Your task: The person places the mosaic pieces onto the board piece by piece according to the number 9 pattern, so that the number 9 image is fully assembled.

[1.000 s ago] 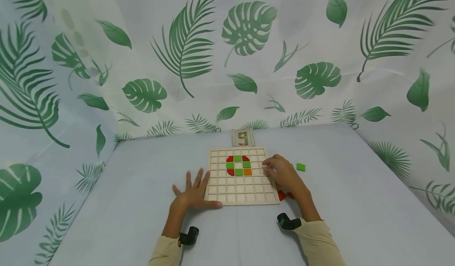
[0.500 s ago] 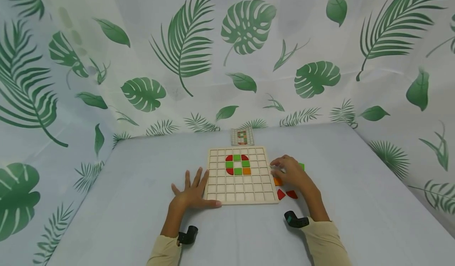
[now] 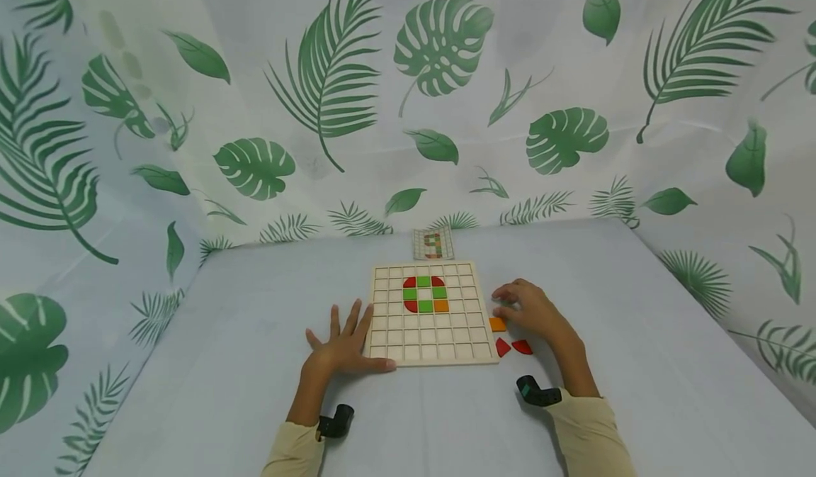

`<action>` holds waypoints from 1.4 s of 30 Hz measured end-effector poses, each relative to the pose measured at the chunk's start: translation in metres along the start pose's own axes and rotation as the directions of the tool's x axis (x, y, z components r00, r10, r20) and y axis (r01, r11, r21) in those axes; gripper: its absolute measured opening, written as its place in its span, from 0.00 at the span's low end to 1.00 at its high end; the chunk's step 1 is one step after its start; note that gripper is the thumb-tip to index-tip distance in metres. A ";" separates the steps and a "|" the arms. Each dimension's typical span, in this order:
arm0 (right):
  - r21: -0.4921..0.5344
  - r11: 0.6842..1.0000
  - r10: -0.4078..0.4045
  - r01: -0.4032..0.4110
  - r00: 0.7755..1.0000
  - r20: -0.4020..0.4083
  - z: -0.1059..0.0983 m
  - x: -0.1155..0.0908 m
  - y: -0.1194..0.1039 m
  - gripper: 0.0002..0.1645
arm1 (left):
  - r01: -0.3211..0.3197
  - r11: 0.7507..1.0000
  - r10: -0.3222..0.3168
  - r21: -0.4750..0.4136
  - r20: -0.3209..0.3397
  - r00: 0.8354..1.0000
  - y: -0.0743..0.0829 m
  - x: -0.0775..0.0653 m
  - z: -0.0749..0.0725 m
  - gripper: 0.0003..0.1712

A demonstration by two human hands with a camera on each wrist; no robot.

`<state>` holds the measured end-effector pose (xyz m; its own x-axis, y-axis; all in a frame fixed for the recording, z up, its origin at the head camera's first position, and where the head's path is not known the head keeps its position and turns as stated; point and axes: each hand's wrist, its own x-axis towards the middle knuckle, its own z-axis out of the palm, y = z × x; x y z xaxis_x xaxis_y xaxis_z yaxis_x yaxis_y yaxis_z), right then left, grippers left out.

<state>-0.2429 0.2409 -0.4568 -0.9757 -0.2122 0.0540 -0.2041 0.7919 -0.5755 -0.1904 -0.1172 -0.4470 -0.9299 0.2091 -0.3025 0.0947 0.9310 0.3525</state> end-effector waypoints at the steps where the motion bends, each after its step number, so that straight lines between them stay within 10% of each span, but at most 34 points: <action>1: -0.004 1.000 0.006 -0.006 1.000 0.001 -0.001 0.000 0.001 0.15 | -0.004 1.000 0.004 -0.002 -0.002 1.000 0.000 0.000 0.000 0.68; 42: -0.155 0.987 0.030 -0.039 0.998 -0.056 -0.006 -0.003 0.013 0.13 | 0.003 1.000 -0.003 -0.004 0.011 1.000 -0.001 0.000 -0.001 0.68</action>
<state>-0.2433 0.2553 -0.4600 -0.9844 -0.1560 0.0818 -0.1762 0.8785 -0.4440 -0.1909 -0.1180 -0.4469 -0.9262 0.2096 -0.3133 0.0906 0.9305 0.3548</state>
